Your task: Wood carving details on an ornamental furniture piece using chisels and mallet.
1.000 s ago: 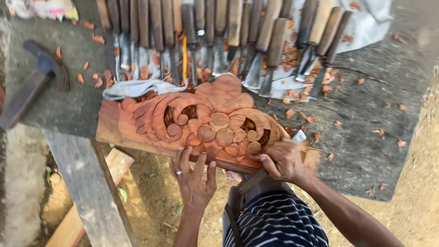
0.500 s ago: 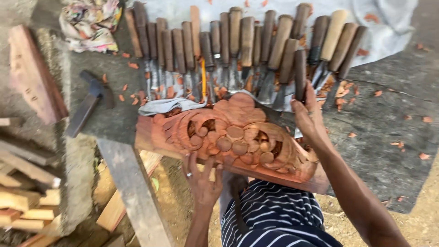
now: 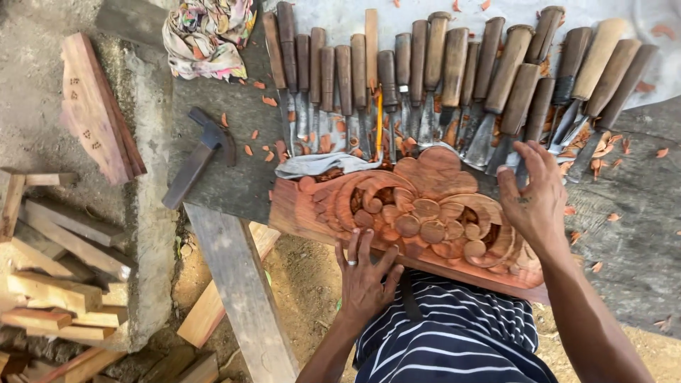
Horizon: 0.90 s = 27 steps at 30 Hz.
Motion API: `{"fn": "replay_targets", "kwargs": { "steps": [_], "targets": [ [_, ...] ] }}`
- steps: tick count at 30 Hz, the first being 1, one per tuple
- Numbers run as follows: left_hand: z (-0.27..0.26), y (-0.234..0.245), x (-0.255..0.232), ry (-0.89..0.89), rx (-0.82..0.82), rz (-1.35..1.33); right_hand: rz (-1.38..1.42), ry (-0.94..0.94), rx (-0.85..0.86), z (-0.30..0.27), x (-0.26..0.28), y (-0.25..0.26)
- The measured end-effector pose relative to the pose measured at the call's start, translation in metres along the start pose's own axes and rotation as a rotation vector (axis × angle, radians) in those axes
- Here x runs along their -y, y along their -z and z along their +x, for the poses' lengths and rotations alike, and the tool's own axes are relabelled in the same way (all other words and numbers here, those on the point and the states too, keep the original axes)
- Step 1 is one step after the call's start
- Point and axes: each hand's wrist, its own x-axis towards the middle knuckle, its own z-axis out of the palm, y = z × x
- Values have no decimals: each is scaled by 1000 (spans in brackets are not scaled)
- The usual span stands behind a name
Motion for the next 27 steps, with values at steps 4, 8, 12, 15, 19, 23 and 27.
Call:
{"fn": "replay_targets", "kwargs": {
  "steps": [4,8,12,15,19,23,27],
  "targets": [
    [20,9,32,-187,75,-90,-41,-74,28,20,47,-17],
    [43,20,51,-424,258,-191,38,27,78,53,70,-66],
    [61,44,92,-524,385,-226,100,-81,109,82,120,-84],
    [70,57,123,-593,433,-181,128,70,41,88,126,-95],
    [78,61,149,-643,430,-208,85,-62,167,94,154,-102],
    [98,61,148,-730,452,-246,85,-56,329,102,187,-147],
    [116,66,144,-859,451,-219,143,-140,403,97,230,-183]
  ]
}}
